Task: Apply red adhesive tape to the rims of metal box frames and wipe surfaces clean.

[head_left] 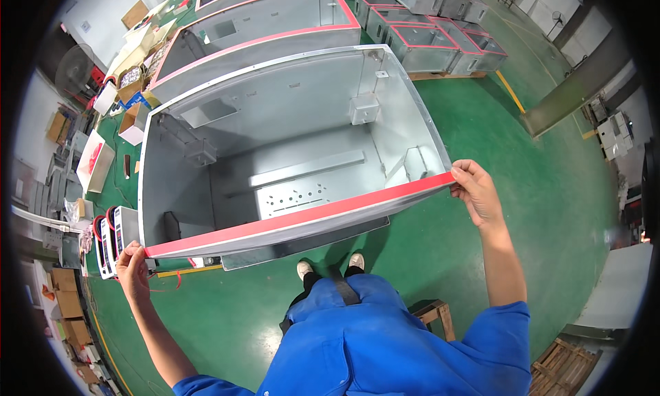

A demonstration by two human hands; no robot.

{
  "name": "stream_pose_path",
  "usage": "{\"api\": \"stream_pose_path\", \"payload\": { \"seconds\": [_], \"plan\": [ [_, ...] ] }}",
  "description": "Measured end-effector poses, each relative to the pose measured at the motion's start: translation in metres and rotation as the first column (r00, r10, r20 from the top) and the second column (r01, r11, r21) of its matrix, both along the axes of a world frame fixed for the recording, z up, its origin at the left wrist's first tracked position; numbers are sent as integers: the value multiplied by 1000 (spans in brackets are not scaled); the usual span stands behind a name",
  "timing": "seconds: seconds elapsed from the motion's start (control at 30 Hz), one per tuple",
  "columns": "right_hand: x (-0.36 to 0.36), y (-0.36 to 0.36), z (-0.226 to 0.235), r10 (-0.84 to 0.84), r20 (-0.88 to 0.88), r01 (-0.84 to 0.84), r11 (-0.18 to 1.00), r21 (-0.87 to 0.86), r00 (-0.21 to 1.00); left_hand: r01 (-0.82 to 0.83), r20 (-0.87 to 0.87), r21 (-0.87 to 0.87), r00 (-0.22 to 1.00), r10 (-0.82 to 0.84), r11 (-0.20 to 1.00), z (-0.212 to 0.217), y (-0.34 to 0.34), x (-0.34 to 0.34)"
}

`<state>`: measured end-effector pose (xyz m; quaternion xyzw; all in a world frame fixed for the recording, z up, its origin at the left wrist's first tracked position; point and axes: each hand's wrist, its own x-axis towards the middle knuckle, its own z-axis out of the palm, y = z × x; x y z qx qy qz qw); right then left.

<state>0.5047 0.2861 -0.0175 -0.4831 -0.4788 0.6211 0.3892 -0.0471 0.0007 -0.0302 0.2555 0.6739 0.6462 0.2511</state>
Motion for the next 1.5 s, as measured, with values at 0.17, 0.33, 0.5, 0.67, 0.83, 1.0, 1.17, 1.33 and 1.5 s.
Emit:
{"api": "stream_pose_path", "payload": {
  "seconds": [0.17,0.33,0.5,0.67,0.83,1.0,1.17,1.33,1.5],
  "plan": [
    [-4,-2,-5,-153,152,88,925,369,976,-9,11,-12,1000,10,1000,2,1,3],
    [-35,-23,12,-364,512,-327,460,825,779,-3,-10,-27,1000,3,1000,9,5,11],
    [-78,-45,12,-266,709,-668,238,705,653,5,9,-24,1000,-5,1000,15,9,21],
    [-98,-51,3,-229,735,-716,174,676,639,5,23,-30,1000,-4,1000,15,8,19],
    [-106,-56,2,-259,749,-747,127,653,610,-45,27,-30,999,46,999,14,8,21],
    [-108,-58,0,-281,753,-759,111,642,596,-41,32,-31,999,42,999,16,8,22],
    [-109,-59,-2,-288,740,-747,108,656,608,-25,38,-33,999,27,999,19,8,22],
    [-111,-60,-1,-285,737,-743,110,661,613,-31,33,-30,999,32,999,20,11,24],
    [-111,-59,-2,-296,732,-744,91,661,614,-75,13,-49,997,76,996,24,13,29]
  ]
}}
